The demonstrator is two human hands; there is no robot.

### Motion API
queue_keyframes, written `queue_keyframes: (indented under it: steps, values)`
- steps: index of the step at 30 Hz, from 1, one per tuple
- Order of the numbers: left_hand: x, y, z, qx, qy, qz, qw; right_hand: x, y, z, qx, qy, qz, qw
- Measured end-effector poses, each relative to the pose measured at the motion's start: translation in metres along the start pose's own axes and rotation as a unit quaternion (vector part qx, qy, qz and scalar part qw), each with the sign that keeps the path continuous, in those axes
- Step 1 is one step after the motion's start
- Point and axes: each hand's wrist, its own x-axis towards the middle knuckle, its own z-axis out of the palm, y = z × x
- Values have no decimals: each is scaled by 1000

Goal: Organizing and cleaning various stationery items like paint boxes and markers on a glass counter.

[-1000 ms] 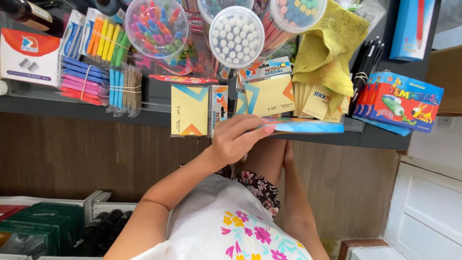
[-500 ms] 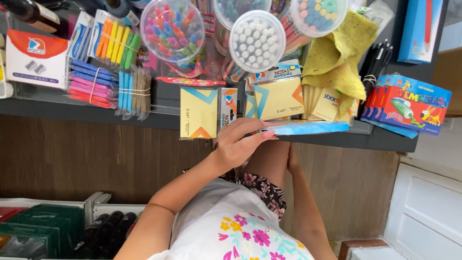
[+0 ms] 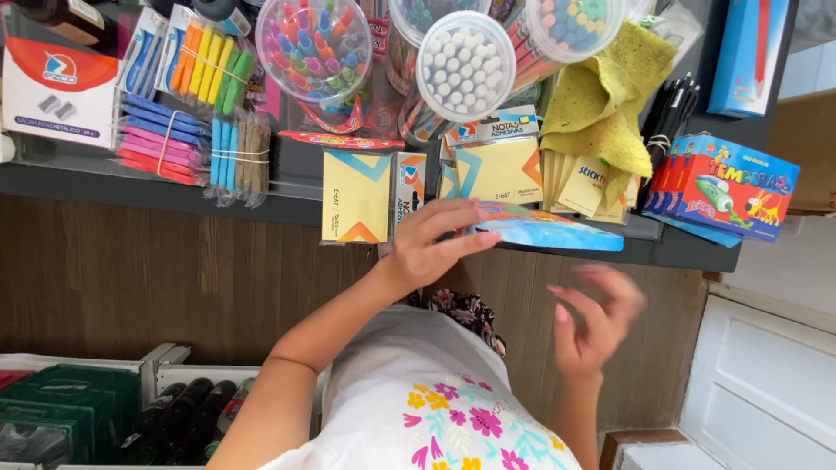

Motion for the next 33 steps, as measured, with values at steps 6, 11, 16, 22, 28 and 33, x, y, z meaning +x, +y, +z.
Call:
queue_keyframes:
  steps: [6, 11, 16, 22, 28, 33]
  values:
    - [4, -1, 4, -61, 26, -30, 997, 93, -10, -12, -22, 42, -228, 972]
    - [3, 8, 6, -20, 38, -24, 999, 103, 17, -9, 104, 14, -233, 967]
    - [10, 20, -7, 81, -63, -30, 994, 106, 15, -10, 64, 68, -304, 948]
    - [38, 63, -19, -20, -66, -228, 971, 94, -11, -26, 0, 40, -329, 944]
    - [42, 77, -9, 8, -46, -257, 965, 91, -9, -34, -30, 12, -309, 950]
    - [42, 78, -14, 12, -70, -256, 964, 94, -21, -37, -41, 0, -287, 957]
